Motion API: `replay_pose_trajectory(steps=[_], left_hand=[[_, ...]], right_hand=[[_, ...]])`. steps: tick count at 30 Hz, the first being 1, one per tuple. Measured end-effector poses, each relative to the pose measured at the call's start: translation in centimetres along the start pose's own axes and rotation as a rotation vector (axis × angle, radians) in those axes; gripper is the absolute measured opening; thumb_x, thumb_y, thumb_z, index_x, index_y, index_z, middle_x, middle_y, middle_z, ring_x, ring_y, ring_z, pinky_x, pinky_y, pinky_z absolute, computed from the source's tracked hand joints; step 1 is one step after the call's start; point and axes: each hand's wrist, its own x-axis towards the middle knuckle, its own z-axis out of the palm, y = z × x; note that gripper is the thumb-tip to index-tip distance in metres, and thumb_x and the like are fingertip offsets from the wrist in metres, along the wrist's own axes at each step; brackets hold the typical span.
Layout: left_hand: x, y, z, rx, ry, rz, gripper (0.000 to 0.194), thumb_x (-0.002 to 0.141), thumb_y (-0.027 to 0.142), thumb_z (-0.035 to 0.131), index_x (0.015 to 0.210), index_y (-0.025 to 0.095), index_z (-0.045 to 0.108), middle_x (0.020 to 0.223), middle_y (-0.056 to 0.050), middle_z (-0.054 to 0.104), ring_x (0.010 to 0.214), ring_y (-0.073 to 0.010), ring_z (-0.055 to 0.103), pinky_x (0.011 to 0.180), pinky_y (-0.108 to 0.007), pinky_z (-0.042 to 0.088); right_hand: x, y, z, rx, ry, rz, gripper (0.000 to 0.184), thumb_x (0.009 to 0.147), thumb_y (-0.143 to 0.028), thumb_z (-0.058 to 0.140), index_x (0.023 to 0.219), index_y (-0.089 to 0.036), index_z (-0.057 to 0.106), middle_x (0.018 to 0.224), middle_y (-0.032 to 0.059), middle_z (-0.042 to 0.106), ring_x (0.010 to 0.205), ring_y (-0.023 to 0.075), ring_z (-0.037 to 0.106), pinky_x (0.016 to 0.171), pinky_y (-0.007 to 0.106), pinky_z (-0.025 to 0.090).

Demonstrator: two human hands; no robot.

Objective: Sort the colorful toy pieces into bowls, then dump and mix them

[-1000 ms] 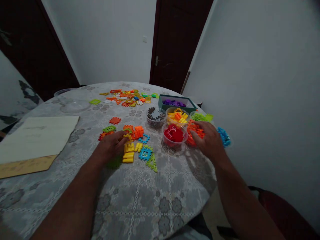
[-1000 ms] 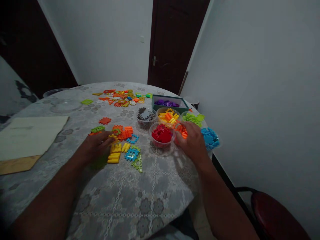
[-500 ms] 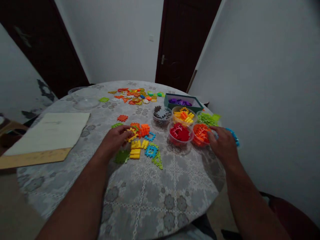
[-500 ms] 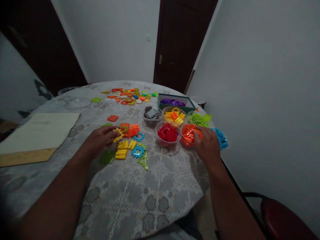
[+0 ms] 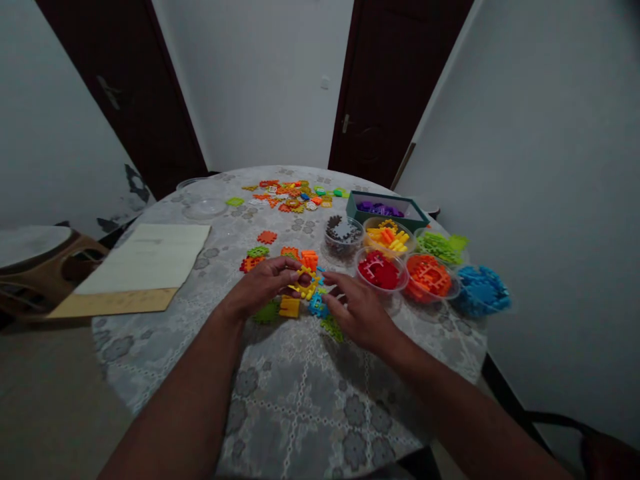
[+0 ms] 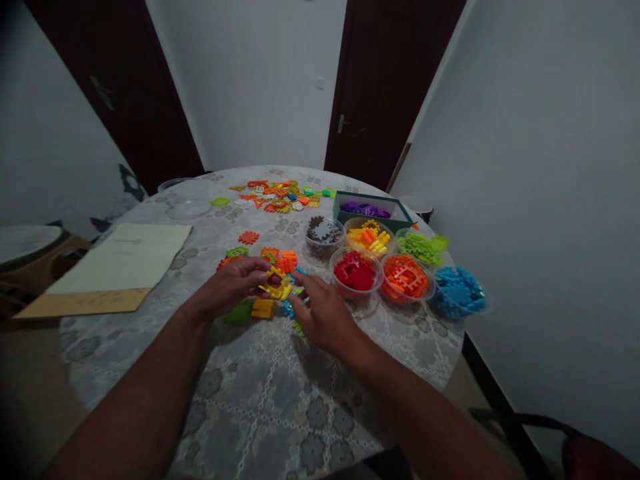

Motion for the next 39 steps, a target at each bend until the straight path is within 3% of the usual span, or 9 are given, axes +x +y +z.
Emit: replay_pose_trajectory(steps=[4,8,13,16,22,27,31,35,39], left_hand=[[0.0,0.0,0.1,0.023,-0.049,0.008,0.041,0.081,0.056,0.085,0.102,0.023,0.073,0.107,-0.01,0.083,0.097,-0.0285,0.08,0.087,-0.045,0.065],[0.2,0.0,0.0,0.06,0.0,0.06,0.039,0.081,0.055,0.085,0.1,0.022,0.074,0.103,-0.009,0.083,0.091,-0.0272,0.08,0.083,-0.043,0.065],[0.7,0.0,-1.3,0.214,0.499,0.19,0.033,0.087,0.053,0.073,0.093,0.02,0.074,0.09,-0.008,0.081,0.084,-0.0235,0.076,0.078,-0.037,0.064],[1.2,-0.7,-3.5,0.256,0.822,0.191,0.029,0.086,0.047,0.068,0.092,0.019,0.072,0.084,-0.005,0.078,0.073,-0.0196,0.072,0.067,-0.031,0.06],[2.2,-3.3,-7.0,0.247,1.057,0.128,0.027,0.084,0.046,0.061,0.088,0.021,0.069,0.081,-0.004,0.075,0.074,-0.0186,0.07,0.065,-0.028,0.054],[2.5,-4.1,-6.4,0.377,1.077,0.178,0.024,0.088,0.042,0.06,0.083,0.021,0.069,0.077,-0.002,0.072,0.071,-0.018,0.065,0.072,-0.03,0.052],[2.6,-4.3,-6.1,0.465,1.071,0.199,0.023,0.091,0.041,0.06,0.085,0.02,0.07,0.082,-0.003,0.073,0.077,-0.0187,0.065,0.081,-0.031,0.05],[2.7,-4.4,-6.3,0.484,1.068,0.179,0.023,0.092,0.041,0.06,0.087,0.02,0.07,0.085,-0.004,0.074,0.082,-0.0195,0.066,0.085,-0.031,0.05],[2.9,-4.6,-6.4,0.467,1.076,0.155,0.024,0.091,0.041,0.06,0.089,0.02,0.072,0.086,-0.003,0.075,0.082,-0.02,0.067,0.08,-0.03,0.05]], right_hand=[[1.3,-0.7,1.5,0.046,-0.006,0.057,0.031,0.103,-0.027,0.06,0.133,-0.022,0.069,0.11,0.0071,0.08,0.093,0.0209,0.074,0.087,0.036,0.058],[2.3,-0.8,-0.4,0.001,0.006,0.048,0.024,0.103,-0.027,0.06,0.123,-0.023,0.073,0.098,0.0037,0.08,0.086,0.0198,0.073,0.082,0.034,0.056],[5.1,2.8,-7.6,-0.313,0.313,0.076,0.031,0.101,-0.03,0.059,0.126,-0.023,0.075,0.111,0.0098,0.081,0.092,0.0249,0.075,0.087,0.04,0.058],[7.2,7.2,-11.5,-0.54,0.362,0.157,0.033,0.096,-0.026,0.059,0.123,-0.017,0.077,0.112,0.0147,0.082,0.095,0.0281,0.075,0.091,0.042,0.057],[8.6,12.2,-14.1,-0.816,0.3,0.281,0.037,0.094,-0.022,0.058,0.125,-0.013,0.078,0.11,0.0197,0.081,0.099,0.0328,0.075,0.092,0.046,0.057],[6.7,7.2,-9.9,-0.663,0.344,-0.005,0.035,0.098,-0.021,0.053,0.124,-0.016,0.076,0.121,0.0176,0.079,0.11,0.0323,0.073,0.1,0.049,0.056],[4.7,2.1,-2.5,-0.441,-0.046,-0.153,0.03,0.102,-0.021,0.055,0.126,-0.021,0.073,0.123,0.0132,0.077,0.107,0.0276,0.073,0.096,0.043,0.058],[4.5,0.3,2.9,-0.523,-0.336,-0.057,0.038,0.103,-0.019,0.055,0.139,-0.02,0.068,0.135,0.0167,0.072,0.118,0.0304,0.07,0.099,0.043,0.056],[5.6,0.6,4.1,-0.604,-0.468,0.083,0.042,0.105,-0.024,0.056,0.145,-0.018,0.065,0.133,0.0172,0.07,0.119,0.029,0.069,0.099,0.036,0.053]])
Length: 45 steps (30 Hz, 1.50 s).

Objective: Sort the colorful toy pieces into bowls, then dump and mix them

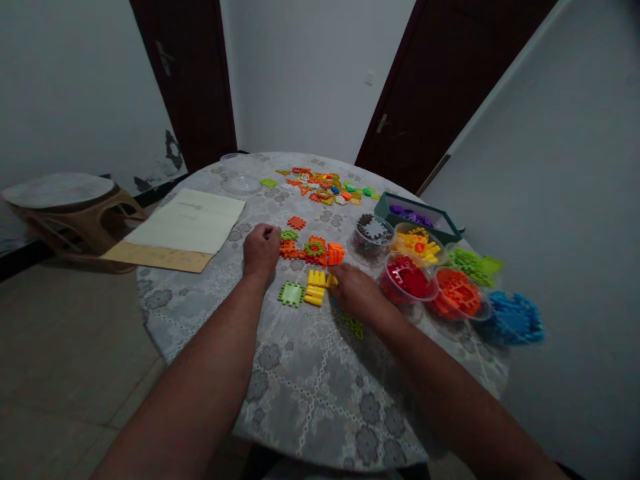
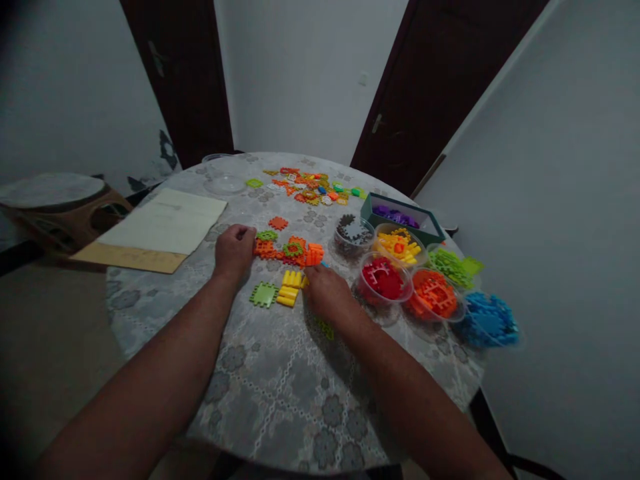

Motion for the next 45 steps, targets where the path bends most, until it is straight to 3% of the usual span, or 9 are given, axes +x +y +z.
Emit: replay_pose_trajectory(steps=[5,8,12,18,23,26,34,40,45], left_hand=[[0.2,-0.3,0.2,0.015,0.0,0.018,0.027,0.091,0.042,0.06,0.09,0.02,0.074,0.084,-0.004,0.075,0.079,-0.02,0.066,0.077,-0.03,0.05],[0.3,-0.4,0.1,0.025,0.007,0.027,0.028,0.091,0.043,0.06,0.091,0.02,0.075,0.085,-0.004,0.076,0.078,-0.0198,0.066,0.077,-0.031,0.05],[0.3,-0.3,0.1,0.035,0.013,0.03,0.027,0.091,0.042,0.061,0.091,0.02,0.076,0.087,-0.004,0.076,0.078,-0.0198,0.067,0.079,-0.031,0.05],[0.2,-0.1,0.0,0.049,-0.003,0.047,0.028,0.091,0.044,0.061,0.091,0.02,0.075,0.086,-0.004,0.076,0.078,-0.0202,0.067,0.08,-0.032,0.051],[0.2,0.0,0.0,0.079,-0.016,0.062,0.03,0.092,0.044,0.058,0.091,0.02,0.076,0.089,-0.005,0.077,0.083,-0.0213,0.067,0.081,-0.032,0.051],[0.2,0.1,-0.1,0.089,-0.025,0.069,0.03,0.092,0.044,0.058,0.09,0.02,0.075,0.087,-0.005,0.076,0.08,-0.0213,0.067,0.08,-0.032,0.05],[0.2,0.6,-0.3,0.118,-0.052,0.039,0.026,0.089,0.045,0.059,0.087,0.023,0.072,0.084,-0.004,0.074,0.08,-0.0229,0.068,0.08,-0.034,0.051],[0.1,1.1,-0.6,0.158,-0.063,0.016,0.026,0.088,0.047,0.059,0.085,0.024,0.07,0.084,-0.004,0.074,0.081,-0.0241,0.068,0.08,-0.034,0.051],[-0.1,1.3,-0.7,0.151,-0.064,0.004,0.026,0.088,0.047,0.059,0.086,0.024,0.071,0.085,-0.004,0.075,0.08,-0.0238,0.067,0.076,-0.034,0.05]], right_hand=[[0.4,0.3,0.0,0.11,0.009,0.056,0.046,0.098,-0.025,0.068,0.144,-0.017,0.066,0.136,0.0167,0.064,0.116,0.0256,0.067,0.099,0.032,0.05],[0.0,0.2,-0.4,0.212,0.048,0.017,0.032,0.097,-0.019,0.068,0.129,-0.017,0.072,0.126,0.013,0.067,0.11,0.0221,0.066,0.096,0.031,0.049],[-1.1,1.6,-3.3,0.27,0.215,-0.076,0.017,0.099,-0.018,0.066,0.114,-0.019,0.074,0.112,0.0085,0.07,0.1,0.0189,0.064,0.091,0.031,0.048],[-0.8,10.8,-8.7,0.252,0.619,0.149,0.017,0.095,-0.027,0.066,0.107,-0.02,0.076,0.102,0.0073,0.075,0.091,0.0211,0.067,0.086,0.034,0.051],[0.0,17.8,-9.2,0.167,0.707,0.492,0.029,0.093,-0.028,0.06,0.111,-0.015,0.079,0.104,0.0119,0.08,0.092,0.0245,0.07,0.09,0.037,0.053],[-0.2,19.9,-9.1,0.112,0.695,0.535,0.034,0.096,-0.029,0.056,0.115,-0.015,0.081,0.109,0.0128,0.081,0.098,0.0251,0.073,0.093,0.035,0.053],[1.4,23.0,-9.5,-0.093,0.384,0.609,0.039,0.1,-0.024,0.053,0.127,-0.016,0.08,0.128,0.0142,0.079,0.115,0.0244,0.073,0.097,0.029,0.051],[3.4,23.2,-8.9,-0.103,0.228,0.608,0.042,0.095,-0.047,0.068,0.121,-0.018,0.083,0.125,0.0159,0.08,0.114,0.0299,0.074,0.094,0.032,0.053],[4.4,22.8,-8.4,-0.076,0.222,0.683,0.038,0.085,-0.038,0.074,0.115,-0.016,0.084,0.12,0.0199,0.08,0.11,0.032,0.076,0.092,0.036,0.055]])
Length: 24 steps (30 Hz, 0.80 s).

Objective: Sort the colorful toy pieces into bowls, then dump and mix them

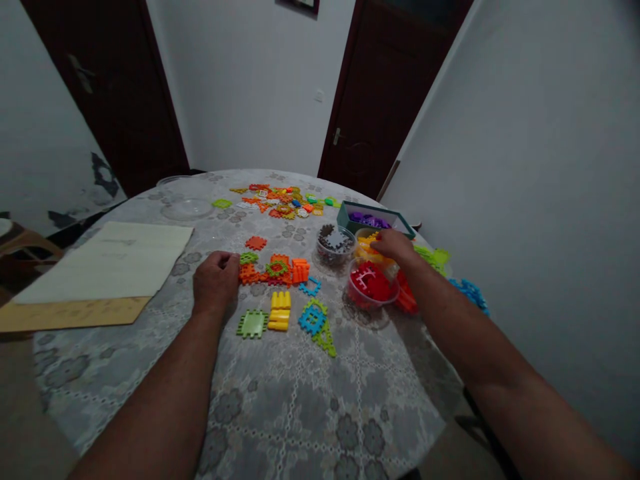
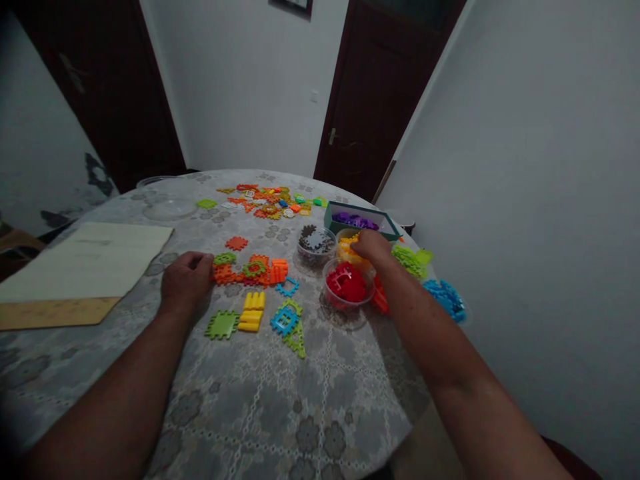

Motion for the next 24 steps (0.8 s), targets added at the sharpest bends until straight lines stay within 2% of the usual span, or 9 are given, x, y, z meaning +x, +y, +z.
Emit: replay_pose_trajectory(steps=[4,8,11,15,17,20,24], left_hand=[[0.1,-0.3,0.2,-0.011,0.013,0.007,0.024,0.087,0.046,0.06,0.086,0.025,0.071,0.085,-0.005,0.075,0.079,-0.0244,0.067,0.077,-0.035,0.05],[0.3,-0.7,0.5,-0.018,0.013,0.031,0.025,0.088,0.047,0.061,0.087,0.025,0.072,0.085,-0.005,0.075,0.08,-0.0246,0.068,0.077,-0.035,0.051],[0.5,-0.9,0.5,-0.008,0.004,0.025,0.024,0.087,0.045,0.061,0.087,0.024,0.072,0.085,-0.005,0.075,0.08,-0.0245,0.068,0.077,-0.036,0.051],[0.6,-0.8,0.5,0.015,0.001,0.021,0.026,0.088,0.046,0.061,0.087,0.023,0.073,0.085,-0.005,0.074,0.081,-0.0256,0.068,0.079,-0.038,0.051],[0.6,-0.7,0.5,0.024,0.005,0.031,0.027,0.088,0.047,0.061,0.089,0.023,0.073,0.087,-0.006,0.075,0.083,-0.0262,0.068,0.08,-0.038,0.051],[0.5,-0.6,0.5,0.034,0.005,0.025,0.027,0.088,0.045,0.062,0.092,0.022,0.075,0.088,-0.005,0.075,0.084,-0.0257,0.068,0.079,-0.038,0.051],[0.7,-0.9,0.6,0.048,0.009,0.02,0.024,0.087,0.044,0.064,0.092,0.023,0.075,0.084,-0.001,0.073,0.08,-0.0226,0.066,0.076,-0.035,0.05]], right_hand=[[0.0,0.5,-0.2,0.123,0.022,0.007,0.026,0.082,-0.031,0.072,0.099,-0.015,0.084,0.097,0.0146,0.081,0.09,0.0264,0.077,0.081,0.032,0.055],[-0.2,1.3,-0.6,0.307,0.058,0.019,0.022,0.081,-0.028,0.068,0.088,-0.013,0.082,0.073,0.0064,0.075,0.067,0.019,0.068,0.065,0.028,0.052],[-0.4,1.7,-1.1,0.445,0.143,0.03,0.026,0.081,-0.028,0.067,0.096,-0.013,0.081,0.075,0.0045,0.075,0.065,0.0162,0.066,0.062,0.025,0.051],[-1.5,2.6,-2.3,0.598,0.279,0.019,0.037,0.086,-0.028,0.062,0.113,-0.01,0.077,0.095,0.0094,0.079,0.074,0.0157,0.069,0.066,0.025,0.055],[-2.7,3.5,-3.3,0.666,0.308,0.005,0.039,0.088,-0.028,0.06,0.119,-0.009,0.075,0.097,0.01,0.079,0.074,0.0154,0.069,0.065,0.025,0.056],[-5.7,5.3,-4.7,0.786,0.298,-0.026,0.039,0.088,-0.027,0.063,0.122,-0.011,0.074,0.089,0.0078,0.077,0.068,0.0147,0.068,0.061,0.024,0.056],[-10.2,8.0,-5.6,0.781,0.156,-0.075,0.029,0.087,-0.026,0.066,0.111,-0.012,0.076,0.08,0.0052,0.075,0.062,0.0143,0.064,0.061,0.026,0.055]])
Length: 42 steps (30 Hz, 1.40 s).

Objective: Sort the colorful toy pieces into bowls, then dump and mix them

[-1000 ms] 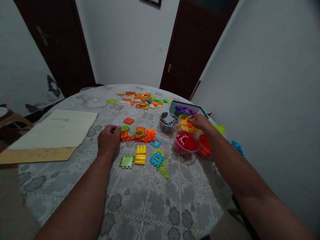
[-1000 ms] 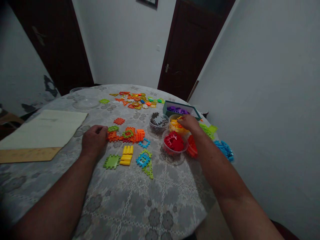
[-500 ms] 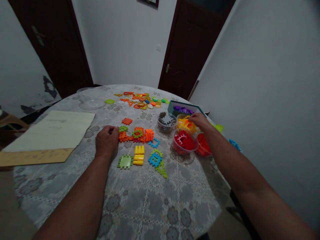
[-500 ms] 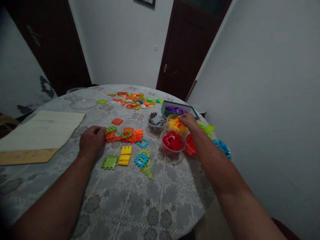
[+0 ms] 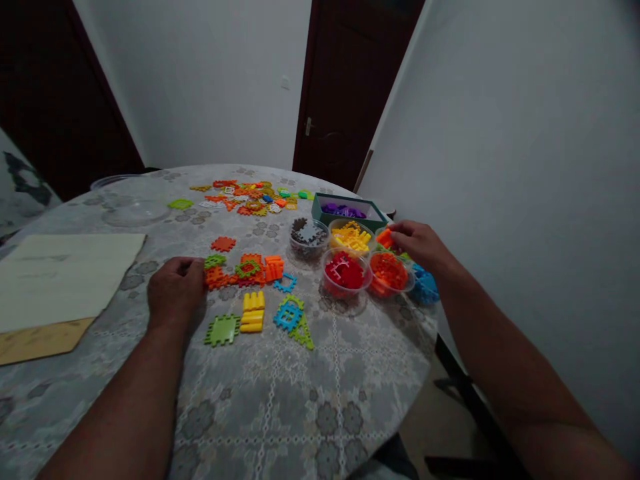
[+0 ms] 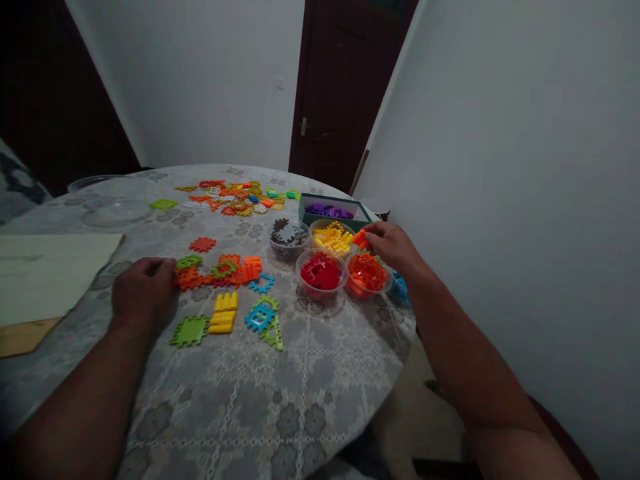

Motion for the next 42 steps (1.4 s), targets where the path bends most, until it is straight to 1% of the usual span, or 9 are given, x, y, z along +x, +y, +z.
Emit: replay_pose_trajectory(steps=[4,10,21,24,27,30,35,38,42], left_hand=[[0.3,-0.2,0.2,0.03,0.007,0.009,0.021,0.086,0.044,0.064,0.089,0.025,0.073,0.085,0.001,0.074,0.081,-0.0219,0.066,0.08,-0.035,0.052],[0.4,-0.2,0.2,0.068,0.017,0.002,0.019,0.084,0.047,0.064,0.084,0.029,0.07,0.086,0.002,0.075,0.082,-0.0232,0.067,0.085,-0.039,0.056],[-0.3,0.3,0.0,-0.016,-0.018,0.063,0.026,0.088,0.043,0.06,0.087,0.02,0.073,0.087,-0.006,0.075,0.084,-0.0243,0.068,0.084,-0.038,0.053],[-0.3,0.0,0.2,-0.001,-0.005,0.063,0.025,0.088,0.043,0.059,0.087,0.022,0.072,0.088,-0.006,0.076,0.085,-0.0226,0.068,0.084,-0.034,0.052],[-0.4,-0.2,0.4,-0.035,-0.011,0.068,0.026,0.089,0.043,0.058,0.088,0.021,0.072,0.089,-0.006,0.076,0.084,-0.0219,0.068,0.084,-0.033,0.051],[-0.6,0.0,0.4,-0.059,-0.022,0.061,0.025,0.09,0.041,0.058,0.087,0.021,0.072,0.087,-0.005,0.076,0.081,-0.0212,0.068,0.082,-0.032,0.05],[-0.8,0.5,0.2,-0.028,-0.025,0.042,0.022,0.091,0.038,0.059,0.087,0.02,0.072,0.087,-0.005,0.076,0.082,-0.0215,0.067,0.081,-0.032,0.049],[-0.9,0.6,0.1,-0.03,-0.032,0.032,0.022,0.091,0.037,0.059,0.087,0.02,0.072,0.087,-0.005,0.077,0.081,-0.0212,0.067,0.081,-0.032,0.049],[-0.9,0.6,0.1,-0.053,-0.033,0.043,0.023,0.091,0.037,0.059,0.087,0.019,0.073,0.087,-0.006,0.076,0.081,-0.0209,0.067,0.081,-0.032,0.049]], right_hand=[[-3.0,2.3,-2.2,-0.123,-0.058,-0.001,0.026,0.09,-0.03,0.063,0.106,-0.016,0.078,0.092,0.0065,0.078,0.075,0.0174,0.07,0.065,0.027,0.056],[-5.2,5.6,-4.1,-0.393,0.161,0.103,0.024,0.088,-0.033,0.064,0.101,-0.018,0.078,0.09,0.0049,0.078,0.075,0.0183,0.069,0.068,0.028,0.052],[-7.4,5.8,-0.6,-0.605,0.154,0.132,0.034,0.089,-0.047,0.065,0.11,-0.022,0.076,0.085,0.0068,0.078,0.074,0.0249,0.071,0.069,0.034,0.049],[-8.2,5.5,-0.2,-0.639,0.195,0.052,0.034,0.092,-0.049,0.06,0.11,-0.025,0.075,0.087,0.0093,0.078,0.076,0.0306,0.073,0.072,0.041,0.052],[-10.2,2.9,0.8,-0.579,0.266,-0.094,0.034,0.097,-0.05,0.056,0.115,-0.028,0.074,0.091,0.01,0.078,0.079,0.032,0.074,0.075,0.045,0.055],[-12.6,-1.5,3.8,-0.377,0.118,-0.265,0.027,0.1,-0.048,0.058,0.111,-0.03,0.074,0.099,0.0089,0.078,0.084,0.0284,0.074,0.078,0.042,0.058],[-14.5,-8.2,13.4,-0.139,-0.396,-0.537,0.032,0.105,-0.039,0.058,0.134,-0.027,0.067,0.13,0.011,0.073,0.101,0.0248,0.073,0.09,0.041,0.06],[-13.9,-10.5,18.9,-0.249,-0.583,-0.587,0.051,0.102,-0.037,0.065,0.151,-0.026,0.056,0.159,0.016,0.055,0.132,0.0307,0.064,0.104,0.045,0.056],[-12.5,-11.9,22.9,-0.451,-0.695,-0.542,0.062,0.098,-0.042,0.07,0.155,-0.024,0.052,0.162,0.0199,0.05,0.131,0.0356,0.065,0.102,0.047,0.056]])
